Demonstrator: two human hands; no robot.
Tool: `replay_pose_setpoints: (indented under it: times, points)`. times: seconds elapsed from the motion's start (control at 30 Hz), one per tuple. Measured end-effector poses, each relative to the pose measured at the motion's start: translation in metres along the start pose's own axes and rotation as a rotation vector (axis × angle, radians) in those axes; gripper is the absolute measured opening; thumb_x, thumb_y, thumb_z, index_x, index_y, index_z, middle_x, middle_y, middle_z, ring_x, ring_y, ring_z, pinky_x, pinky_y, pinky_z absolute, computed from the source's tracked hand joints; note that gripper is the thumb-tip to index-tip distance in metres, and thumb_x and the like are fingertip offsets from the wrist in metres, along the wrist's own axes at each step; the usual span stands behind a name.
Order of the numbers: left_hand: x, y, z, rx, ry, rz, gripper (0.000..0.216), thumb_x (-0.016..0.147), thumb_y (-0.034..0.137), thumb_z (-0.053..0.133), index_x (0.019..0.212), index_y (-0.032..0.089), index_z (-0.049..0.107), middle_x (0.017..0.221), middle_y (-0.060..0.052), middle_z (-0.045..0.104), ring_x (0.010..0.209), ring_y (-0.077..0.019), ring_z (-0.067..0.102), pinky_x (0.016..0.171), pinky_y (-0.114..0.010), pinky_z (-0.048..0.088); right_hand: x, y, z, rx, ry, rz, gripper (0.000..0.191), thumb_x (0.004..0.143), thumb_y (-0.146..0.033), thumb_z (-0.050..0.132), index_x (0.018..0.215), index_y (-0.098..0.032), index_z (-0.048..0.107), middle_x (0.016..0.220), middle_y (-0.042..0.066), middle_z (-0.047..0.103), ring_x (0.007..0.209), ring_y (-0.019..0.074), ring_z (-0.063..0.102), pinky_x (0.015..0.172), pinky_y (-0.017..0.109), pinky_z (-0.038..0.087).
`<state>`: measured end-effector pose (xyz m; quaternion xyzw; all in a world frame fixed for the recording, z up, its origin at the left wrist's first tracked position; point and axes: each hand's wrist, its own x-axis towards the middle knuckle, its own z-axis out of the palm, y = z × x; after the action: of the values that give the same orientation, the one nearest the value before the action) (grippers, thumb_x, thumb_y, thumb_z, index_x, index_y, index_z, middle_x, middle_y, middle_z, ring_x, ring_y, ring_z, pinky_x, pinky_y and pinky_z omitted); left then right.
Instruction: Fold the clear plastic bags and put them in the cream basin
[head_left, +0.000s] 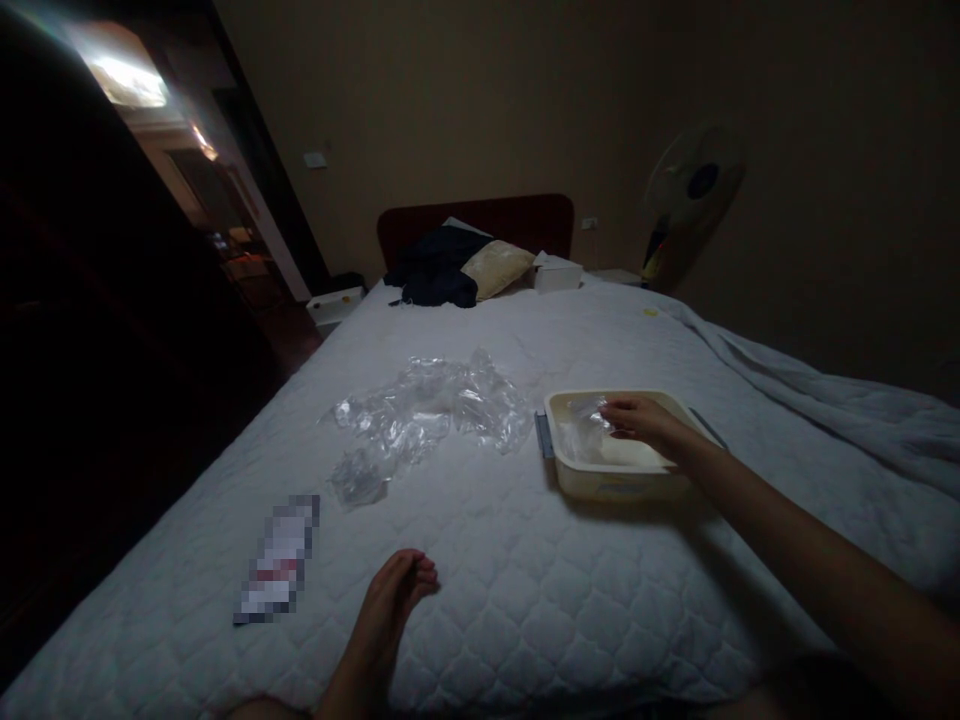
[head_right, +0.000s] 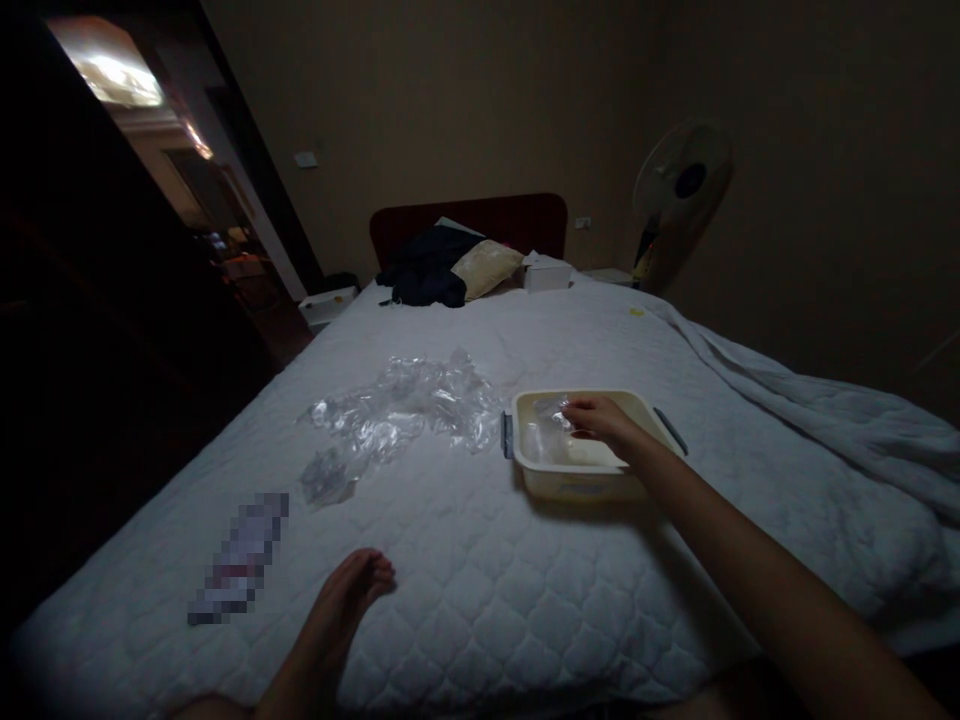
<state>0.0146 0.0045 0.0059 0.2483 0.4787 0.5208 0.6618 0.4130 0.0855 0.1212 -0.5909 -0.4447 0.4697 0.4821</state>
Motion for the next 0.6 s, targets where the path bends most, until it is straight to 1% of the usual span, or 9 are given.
replay_pose_setpoints:
  times: [0.1, 0.2, 0.27, 0.4, 0.5, 0.6]
  points:
    - [0.001, -0.001, 0.000, -0.004, -0.005, -0.002, 0.031, 0.052, 0.034, 0.074, 0.067, 0.012, 0.059, 0.061, -0.004, 0.063, 0.058, -0.0167, 0.060, 0.061, -0.031, 0.050, 0.004, 0.001, 0.004, 0.075, -0.060, 0.100, 0.015, 0.058, -0.024, 0.071, 0.069, -0.017, 0.063, 0.065, 0.000, 0.059, 0.056, 0.0086, 0.053, 0.055, 0.022, 0.048]
    - [0.004, -0.003, -0.001, -0.013, 0.008, -0.001, 0.032, 0.051, 0.034, 0.074, 0.066, 0.011, 0.058, 0.059, -0.004, 0.062, 0.056, -0.0161, 0.059, 0.058, -0.030, 0.049, 0.009, 0.002, 0.006, 0.072, -0.110, 0.140, 0.013, 0.058, -0.021, 0.069, 0.069, -0.019, 0.062, 0.067, 0.001, 0.060, 0.056, 0.0091, 0.053, 0.056, 0.022, 0.049]
    - [0.005, -0.004, -0.002, -0.016, 0.006, -0.003, 0.032, 0.052, 0.034, 0.074, 0.067, 0.011, 0.058, 0.059, -0.004, 0.063, 0.056, -0.0159, 0.059, 0.058, -0.030, 0.048, 0.014, 0.006, 0.005, -0.041, -0.122, 0.132, 0.012, 0.061, -0.021, 0.067, 0.071, -0.019, 0.061, 0.070, 0.002, 0.061, 0.059, 0.0099, 0.055, 0.059, 0.023, 0.049]
    - [0.005, -0.003, -0.002, 0.001, 0.007, 0.001, 0.032, 0.052, 0.034, 0.074, 0.068, 0.011, 0.058, 0.061, -0.005, 0.063, 0.057, -0.0168, 0.059, 0.059, -0.030, 0.049, 0.024, 0.020, 0.003, -0.394, -0.108, 0.121, 0.014, 0.067, -0.025, 0.061, 0.076, -0.015, 0.060, 0.071, 0.004, 0.061, 0.063, 0.0116, 0.058, 0.059, 0.024, 0.049]
    - [0.003, -0.001, -0.001, 0.014, 0.000, -0.011, 0.033, 0.051, 0.034, 0.074, 0.068, 0.011, 0.058, 0.062, -0.005, 0.063, 0.058, -0.0176, 0.060, 0.060, -0.032, 0.049, 0.029, 0.030, 0.006, -0.502, -0.070, 0.112, 0.019, 0.068, -0.025, 0.061, 0.082, -0.013, 0.058, 0.069, 0.004, 0.061, 0.061, 0.0126, 0.058, 0.057, 0.024, 0.048]
    - [0.002, -0.001, -0.001, 0.014, 0.007, 0.002, 0.033, 0.051, 0.034, 0.074, 0.068, 0.011, 0.058, 0.062, -0.005, 0.063, 0.058, -0.0173, 0.060, 0.059, -0.031, 0.049, 0.032, 0.034, 0.010, -0.630, 0.010, 0.069, 0.030, 0.064, -0.022, 0.063, 0.091, -0.012, 0.055, 0.072, 0.006, 0.061, 0.063, 0.0153, 0.058, 0.056, 0.026, 0.046]
